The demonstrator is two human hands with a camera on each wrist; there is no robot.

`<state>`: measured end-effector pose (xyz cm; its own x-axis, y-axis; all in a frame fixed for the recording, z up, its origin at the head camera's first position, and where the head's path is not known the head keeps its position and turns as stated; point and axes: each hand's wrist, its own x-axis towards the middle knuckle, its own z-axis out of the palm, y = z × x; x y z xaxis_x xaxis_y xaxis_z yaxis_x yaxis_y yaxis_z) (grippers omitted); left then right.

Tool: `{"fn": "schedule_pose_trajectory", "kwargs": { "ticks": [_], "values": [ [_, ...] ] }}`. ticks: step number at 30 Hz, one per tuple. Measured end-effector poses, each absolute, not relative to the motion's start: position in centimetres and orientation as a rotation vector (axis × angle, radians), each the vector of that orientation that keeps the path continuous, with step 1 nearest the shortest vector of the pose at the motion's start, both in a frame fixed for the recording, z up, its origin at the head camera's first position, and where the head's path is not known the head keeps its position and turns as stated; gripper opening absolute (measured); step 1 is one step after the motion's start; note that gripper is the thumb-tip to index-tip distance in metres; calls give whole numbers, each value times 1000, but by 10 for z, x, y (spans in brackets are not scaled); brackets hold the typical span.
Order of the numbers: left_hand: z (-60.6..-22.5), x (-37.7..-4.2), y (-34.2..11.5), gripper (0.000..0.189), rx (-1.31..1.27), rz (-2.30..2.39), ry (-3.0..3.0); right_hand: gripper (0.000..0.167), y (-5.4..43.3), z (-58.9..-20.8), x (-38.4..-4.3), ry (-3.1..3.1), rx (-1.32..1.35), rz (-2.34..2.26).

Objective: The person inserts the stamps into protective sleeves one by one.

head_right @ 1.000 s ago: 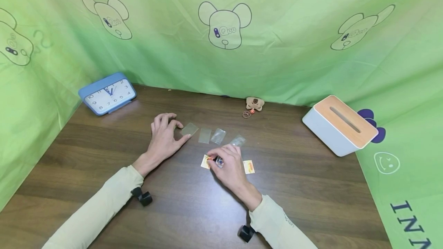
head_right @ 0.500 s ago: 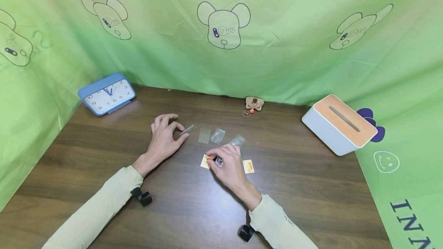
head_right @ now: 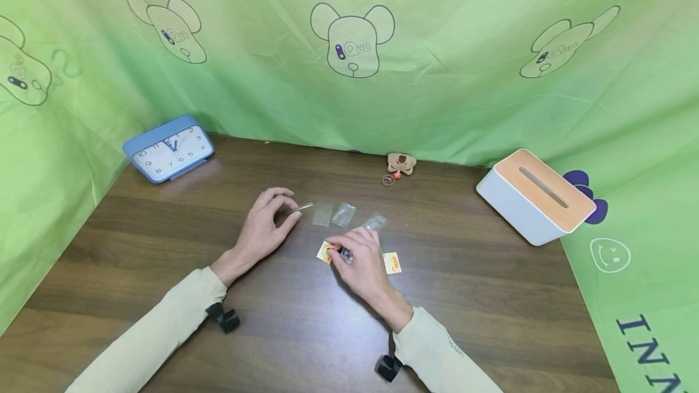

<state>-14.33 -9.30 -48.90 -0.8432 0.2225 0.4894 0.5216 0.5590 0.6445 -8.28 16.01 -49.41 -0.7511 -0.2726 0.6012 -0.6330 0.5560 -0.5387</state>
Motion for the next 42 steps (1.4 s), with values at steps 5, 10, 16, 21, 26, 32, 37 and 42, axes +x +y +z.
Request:
{"fn": "schedule_pose_trajectory", "kwargs": {
  "ticks": [5, 10, 16, 21, 26, 32, 37, 42],
  "values": [
    [-494, -138, -87, 10, -656, -1332, -2334, 19, 161, -493, -82, -2363, 721, 1092],
    [-489, -130, -81, 12, -573, -1489, -2314, 16, 161, -492, -82, -2359, 724, 1111],
    [-484, -124, -78, 18, -506, -1660, -2323, 15, 161, -492, -82, -2349, 730, 1129],
    [-483, -123, -79, 29, -511, -1726, -2342, 15, 161, -491, -81, -2331, 736, 1156],
    [-484, -123, -78, 38, -514, -1747, -2353, 16, 159, -489, -81, -2283, 725, 1207],
    [-484, -123, -78, 21, -538, -1690, -2353, 18, 159, -490, -82, -2256, 724, 1228],
    [-485, -123, -77, 10, -536, -1709, -2344, 18, 159, -490, -82, -2252, 718, 1233],
    [-486, -122, -78, 9, -579, -1679, -2338, 18, 159, -490, -82, -2236, 714, 1232]
  ]
}}
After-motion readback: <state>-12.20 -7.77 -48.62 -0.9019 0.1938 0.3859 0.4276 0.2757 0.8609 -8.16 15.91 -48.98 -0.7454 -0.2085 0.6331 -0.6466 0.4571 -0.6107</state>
